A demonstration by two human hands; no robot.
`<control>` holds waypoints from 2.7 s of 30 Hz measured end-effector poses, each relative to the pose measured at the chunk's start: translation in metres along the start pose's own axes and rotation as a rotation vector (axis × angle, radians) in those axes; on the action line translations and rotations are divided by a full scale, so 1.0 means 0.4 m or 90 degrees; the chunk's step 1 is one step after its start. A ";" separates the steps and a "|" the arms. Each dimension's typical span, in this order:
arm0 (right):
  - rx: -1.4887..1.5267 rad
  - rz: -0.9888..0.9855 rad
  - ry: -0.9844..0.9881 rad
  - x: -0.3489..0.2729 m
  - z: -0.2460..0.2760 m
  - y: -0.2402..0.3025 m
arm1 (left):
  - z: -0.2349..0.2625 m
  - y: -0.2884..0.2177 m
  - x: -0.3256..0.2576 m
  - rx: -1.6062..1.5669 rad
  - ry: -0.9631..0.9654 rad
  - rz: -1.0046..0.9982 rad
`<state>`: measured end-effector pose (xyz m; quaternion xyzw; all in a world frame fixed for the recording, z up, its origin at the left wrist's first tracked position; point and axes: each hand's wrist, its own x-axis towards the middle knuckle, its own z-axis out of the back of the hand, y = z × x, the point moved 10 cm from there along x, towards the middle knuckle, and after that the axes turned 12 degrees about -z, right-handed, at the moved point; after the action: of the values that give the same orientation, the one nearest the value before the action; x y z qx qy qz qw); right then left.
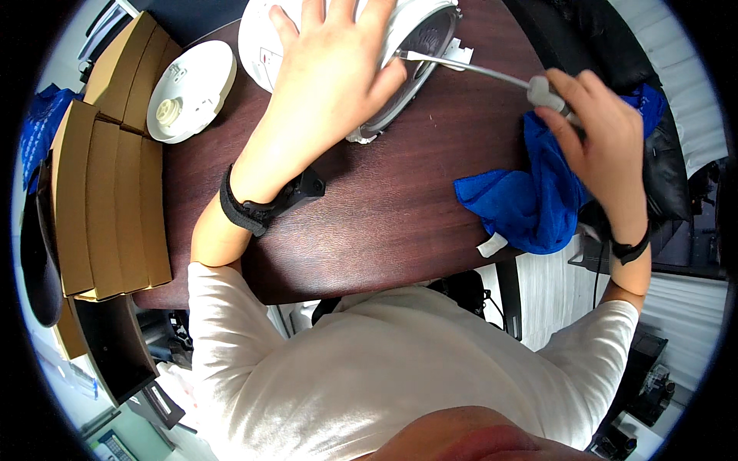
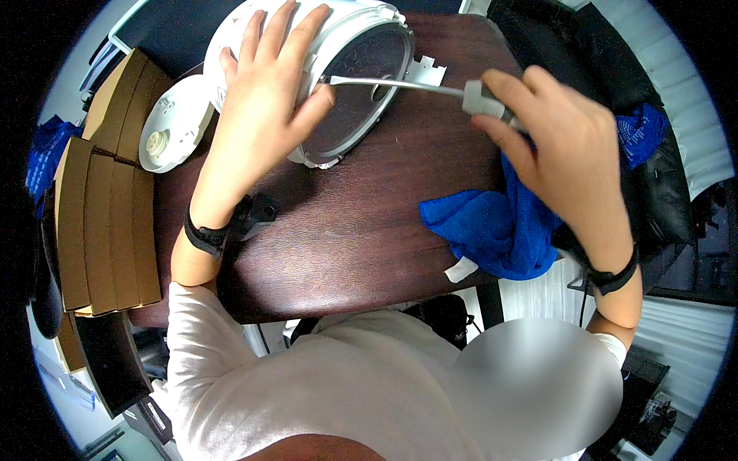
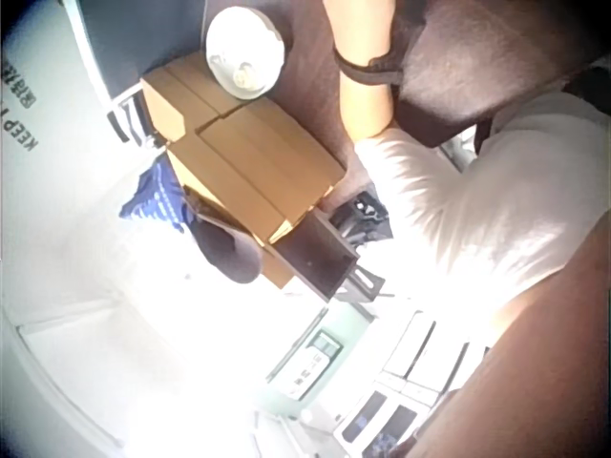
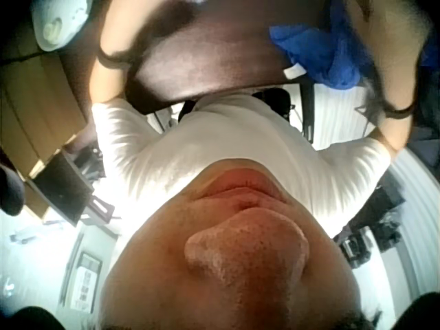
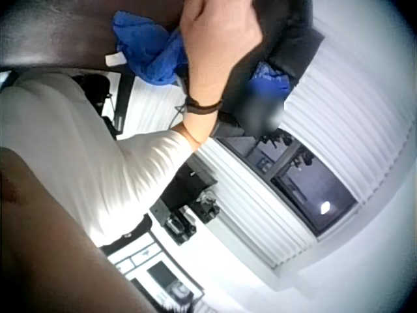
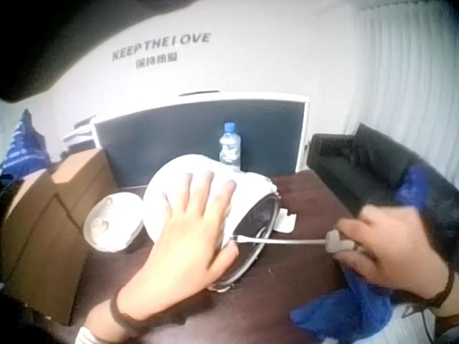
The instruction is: The person assembles a white plastic appliance on a wooden table. They use a screwdriver to tighten screws on the lid and body, and use their hands to align and snap plastic components into place. A blue cloth is used to wipe the surface of the appliance during the process.
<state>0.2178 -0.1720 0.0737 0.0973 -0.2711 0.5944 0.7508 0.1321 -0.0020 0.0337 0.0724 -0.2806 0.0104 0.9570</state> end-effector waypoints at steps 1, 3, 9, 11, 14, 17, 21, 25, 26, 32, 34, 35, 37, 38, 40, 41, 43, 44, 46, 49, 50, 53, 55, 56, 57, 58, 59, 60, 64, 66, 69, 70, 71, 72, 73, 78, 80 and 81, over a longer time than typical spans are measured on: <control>-0.023 0.034 -0.020 0.015 0.012 0.004 | 0.000 -0.002 -0.001 0.007 0.002 0.000; -0.012 0.071 -0.015 0.040 0.002 -0.014 | 0.004 -0.004 -0.003 0.009 -0.002 0.006; 0.141 0.031 0.044 0.029 -0.050 -0.055 | 0.010 -0.012 -0.001 0.005 -0.017 0.017; 0.211 0.006 0.052 0.017 -0.067 -0.058 | 0.011 -0.015 0.002 0.005 -0.021 0.015; 0.323 -0.049 0.090 -0.005 -0.110 -0.060 | 0.012 -0.017 0.002 0.010 -0.022 0.017; 0.435 -0.183 0.183 -0.046 -0.159 -0.058 | 0.013 -0.016 0.004 0.020 -0.023 0.022; 0.529 -0.277 0.216 -0.093 -0.192 -0.036 | 0.011 -0.016 0.003 0.027 -0.027 0.016; 0.647 -0.344 0.315 -0.111 -0.228 -0.033 | 0.013 -0.017 0.002 0.023 -0.039 0.014; 0.679 -0.366 0.350 -0.118 -0.237 -0.029 | 0.010 -0.017 0.002 0.024 -0.039 0.014; 0.997 -0.527 0.511 -0.181 -0.272 0.041 | 0.011 -0.019 0.004 0.030 -0.042 0.015; 1.076 -0.599 0.557 -0.199 -0.276 0.079 | 0.010 -0.018 0.005 0.037 -0.040 0.019; 1.113 -0.616 0.575 -0.205 -0.274 0.095 | 0.009 -0.018 0.003 0.037 -0.039 0.017; 1.143 -0.644 0.592 -0.209 -0.266 0.106 | 0.010 -0.018 -0.001 0.035 -0.037 0.013; 1.042 -0.586 0.553 -0.194 -0.258 0.083 | 0.010 -0.015 0.000 0.015 -0.032 0.018; 0.837 -0.479 0.469 -0.158 -0.242 0.020 | 0.012 -0.009 0.002 -0.029 -0.024 0.024; 0.716 -0.424 0.374 -0.144 -0.221 -0.026 | 0.025 -0.013 0.001 0.013 -0.064 0.009; 0.439 -0.202 0.119 -0.081 -0.118 -0.033 | 0.027 -0.022 -0.009 0.098 -0.137 -0.028; 0.366 -0.137 0.065 -0.065 -0.091 -0.027 | 0.019 -0.010 -0.010 0.072 -0.129 -0.032; 0.299 -0.097 0.015 -0.054 -0.081 -0.032 | -0.004 0.009 -0.018 0.010 -0.112 -0.027; 0.251 -0.068 -0.005 -0.049 -0.071 -0.023 | 0.002 -0.002 -0.016 0.027 -0.118 -0.034; 0.244 -0.063 -0.003 -0.046 -0.071 -0.021 | 0.001 -0.002 -0.016 0.028 -0.117 -0.033; 0.227 -0.043 -0.010 -0.042 -0.066 -0.013 | 0.003 -0.003 -0.016 0.017 -0.122 -0.033; 0.220 -0.048 -0.017 -0.044 -0.067 -0.016 | 0.004 -0.006 -0.017 0.018 -0.124 -0.031; 0.217 -0.050 -0.021 -0.045 -0.067 -0.017 | 0.007 -0.009 -0.017 0.019 -0.125 -0.030; 0.219 -0.051 -0.017 -0.044 -0.068 -0.017 | 0.005 -0.010 -0.011 0.015 -0.084 -0.016; 0.220 -0.051 -0.014 -0.043 -0.067 -0.017 | 0.010 -0.013 -0.006 0.010 -0.043 -0.002; 0.221 -0.052 -0.010 -0.043 -0.068 -0.017 | 0.005 -0.012 -0.004 0.006 -0.002 0.011; 0.223 -0.046 -0.015 -0.043 -0.068 -0.015 | 0.005 -0.011 -0.004 0.004 0.000 0.014; 0.233 -0.035 -0.019 -0.046 -0.072 -0.014 | 0.004 -0.009 -0.004 0.005 0.003 0.019; 0.236 -0.038 -0.016 -0.046 -0.074 -0.015 | 0.004 -0.009 -0.003 0.007 0.004 0.019; 0.234 -0.047 -0.010 -0.047 -0.076 -0.017 | 0.005 -0.009 -0.003 -0.002 0.002 0.022; 0.233 -0.050 -0.006 -0.050 -0.079 -0.020 | 0.006 -0.010 -0.004 -0.007 0.000 0.023; 0.232 -0.053 -0.002 -0.051 -0.082 -0.022 | 0.006 -0.010 -0.004 -0.012 -0.003 0.025; 0.236 -0.051 -0.006 -0.051 -0.081 -0.022 | 0.006 -0.011 -0.003 -0.007 0.000 0.024; 0.240 -0.049 -0.009 -0.050 -0.080 -0.021 | 0.005 -0.011 -0.003 -0.003 0.002 0.023; 0.239 -0.053 -0.009 -0.049 -0.079 -0.026 | 0.009 -0.011 0.000 0.007 0.001 0.023; 0.233 -0.059 -0.021 -0.046 -0.076 -0.032 | 0.012 -0.013 0.000 0.001 -0.006 0.024; 0.239 -0.060 -0.019 -0.046 -0.078 -0.034 | 0.012 -0.013 0.000 -0.002 -0.007 0.024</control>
<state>0.2369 -0.1765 0.0404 0.2569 -0.1622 0.5974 0.7422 0.1299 -0.0078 0.0372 0.0655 -0.2872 0.0275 0.9552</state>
